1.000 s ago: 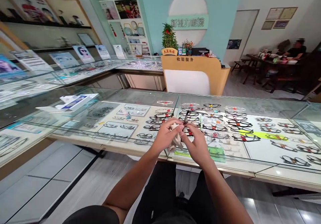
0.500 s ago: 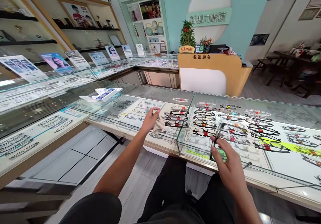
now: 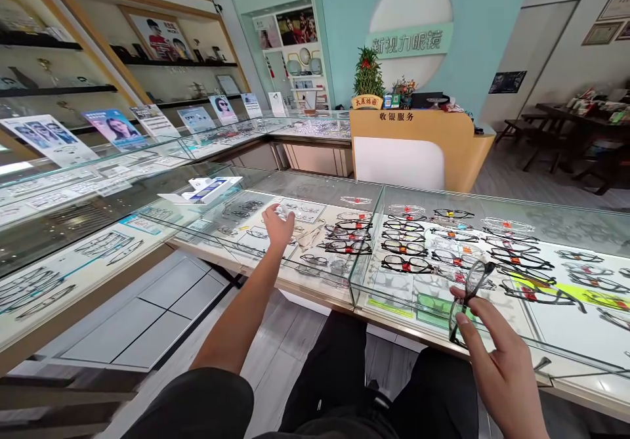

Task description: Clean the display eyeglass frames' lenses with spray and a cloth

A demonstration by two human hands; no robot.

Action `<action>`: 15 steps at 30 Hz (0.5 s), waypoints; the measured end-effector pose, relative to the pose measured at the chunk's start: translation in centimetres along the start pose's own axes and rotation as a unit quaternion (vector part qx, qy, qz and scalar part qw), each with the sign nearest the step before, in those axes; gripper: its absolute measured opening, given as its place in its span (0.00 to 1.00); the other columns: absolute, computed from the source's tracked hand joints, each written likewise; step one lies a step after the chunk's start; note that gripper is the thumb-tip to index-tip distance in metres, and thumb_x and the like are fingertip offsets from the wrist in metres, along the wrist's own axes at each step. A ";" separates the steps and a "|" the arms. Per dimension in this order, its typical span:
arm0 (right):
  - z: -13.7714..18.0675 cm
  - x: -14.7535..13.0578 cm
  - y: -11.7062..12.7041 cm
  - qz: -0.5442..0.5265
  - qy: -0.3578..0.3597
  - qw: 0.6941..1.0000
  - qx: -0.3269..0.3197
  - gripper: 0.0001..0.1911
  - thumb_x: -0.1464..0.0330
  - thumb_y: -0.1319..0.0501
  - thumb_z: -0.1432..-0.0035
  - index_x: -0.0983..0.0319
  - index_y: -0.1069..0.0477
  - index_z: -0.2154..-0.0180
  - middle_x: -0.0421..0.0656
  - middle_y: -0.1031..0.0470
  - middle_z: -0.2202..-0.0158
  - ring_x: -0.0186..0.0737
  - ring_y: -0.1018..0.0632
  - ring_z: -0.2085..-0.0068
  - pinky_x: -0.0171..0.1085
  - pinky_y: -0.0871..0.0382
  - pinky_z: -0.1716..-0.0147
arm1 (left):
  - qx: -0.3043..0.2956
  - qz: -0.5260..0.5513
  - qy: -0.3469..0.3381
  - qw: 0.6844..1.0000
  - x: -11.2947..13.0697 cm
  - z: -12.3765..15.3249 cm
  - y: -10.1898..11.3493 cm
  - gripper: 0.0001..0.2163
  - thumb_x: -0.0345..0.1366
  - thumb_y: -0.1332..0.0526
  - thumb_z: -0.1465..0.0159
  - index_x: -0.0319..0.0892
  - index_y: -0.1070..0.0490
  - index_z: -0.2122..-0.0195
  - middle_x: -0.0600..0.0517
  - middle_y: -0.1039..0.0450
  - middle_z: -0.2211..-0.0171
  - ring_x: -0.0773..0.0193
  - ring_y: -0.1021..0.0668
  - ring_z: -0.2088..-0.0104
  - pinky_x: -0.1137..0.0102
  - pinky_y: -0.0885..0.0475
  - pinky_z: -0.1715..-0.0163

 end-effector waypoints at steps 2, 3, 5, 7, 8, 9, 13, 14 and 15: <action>0.1 0.1 0.0 -0.001 0.004 1.000 -0.015 0.21 0.46 0.38 0.34 0.53 0.20 0.52 0.51 0.15 0.45 0.62 0.15 0.48 0.49 0.20 0.58 | -0.011 0.000 0.040 0.999 -1.6 -1.3 -0.8 0.32 0.34 0.32 0.33 0.33 0.40 0.31 0.29 0.40 0.30 0.42 0.37 0.27 0.50 0.39 0.28; 0.0 0.1 -0.1 -0.001 0.006 1.000 -0.021 0.20 0.47 0.38 0.34 0.53 0.21 0.52 0.50 0.15 0.45 0.60 0.15 0.50 0.48 0.20 0.60 | -0.027 0.003 0.058 0.998 -2.4 -1.9 -1.4 0.31 0.35 0.31 0.33 0.33 0.38 0.32 0.31 0.36 0.32 0.43 0.32 0.30 0.49 0.34 0.31; -0.1 0.1 -0.1 -0.004 0.010 1.000 -0.027 0.20 0.47 0.38 0.33 0.53 0.21 0.53 0.50 0.15 0.46 0.58 0.15 0.52 0.46 0.20 0.63 | -0.060 0.012 0.088 0.994 -3.7 -2.5 -2.3 0.25 0.39 0.31 0.30 0.37 0.31 0.35 0.38 0.28 0.37 0.48 0.23 0.39 0.49 0.24 0.39; -0.4 0.3 -0.1 -0.005 0.011 1.000 -0.023 0.19 0.47 0.38 0.33 0.53 0.21 0.54 0.49 0.14 0.47 0.59 0.14 0.51 0.46 0.19 0.62 | -0.078 0.024 0.106 0.991 -4.4 -2.8 -2.6 0.20 0.43 0.34 0.27 0.40 0.27 0.38 0.42 0.25 0.41 0.52 0.19 0.45 0.51 0.20 0.45; -0.5 0.4 -0.1 -0.007 0.012 1.000 -0.024 0.19 0.48 0.38 0.33 0.53 0.21 0.54 0.48 0.14 0.47 0.59 0.14 0.49 0.47 0.18 0.60 | -0.079 0.033 0.110 0.990 -4.4 -2.8 -2.6 0.20 0.44 0.34 0.27 0.40 0.27 0.38 0.42 0.24 0.41 0.53 0.19 0.45 0.52 0.19 0.46; -0.7 0.5 -0.2 -0.009 0.014 1.000 -0.025 0.18 0.48 0.39 0.32 0.52 0.21 0.53 0.48 0.14 0.46 0.60 0.15 0.48 0.47 0.18 0.58 | -0.077 0.044 0.112 0.990 -4.3 -2.8 -2.5 0.20 0.44 0.34 0.27 0.40 0.26 0.39 0.42 0.24 0.41 0.53 0.19 0.46 0.52 0.19 0.46; -1.8 0.7 -0.5 -0.020 0.023 0.999 -0.021 0.18 0.50 0.40 0.30 0.52 0.21 0.49 0.47 0.15 0.43 0.60 0.16 0.43 0.51 0.18 0.48 | -0.083 0.124 0.088 0.985 -1.4 -2.6 -2.9 0.16 0.40 0.34 0.29 0.39 0.28 0.43 0.46 0.23 0.50 0.57 0.20 0.51 0.57 0.20 0.49; -2.1 0.5 -0.4 -0.025 0.026 0.999 -0.014 0.18 0.51 0.40 0.30 0.52 0.21 0.49 0.48 0.15 0.43 0.60 0.16 0.43 0.52 0.19 0.46 | -0.097 0.152 0.077 0.981 -0.2 -2.3 -3.5 0.15 0.38 0.34 0.30 0.40 0.29 0.45 0.48 0.24 0.54 0.58 0.20 0.53 0.59 0.20 0.50; -2.6 0.3 -0.4 -0.029 0.030 0.999 -0.008 0.19 0.51 0.40 0.29 0.53 0.20 0.48 0.49 0.15 0.44 0.60 0.16 0.43 0.52 0.19 0.45 | -0.115 0.181 0.064 0.975 1.2 -1.9 -4.2 0.15 0.37 0.35 0.33 0.41 0.31 0.47 0.50 0.25 0.57 0.60 0.21 0.55 0.61 0.21 0.52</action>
Point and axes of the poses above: each hand's wrist, its own z-axis away from the middle knuckle, its own y-axis out of the back of the hand, x = y × z, the point moved 9 cm from there along -z, towards the middle knuckle
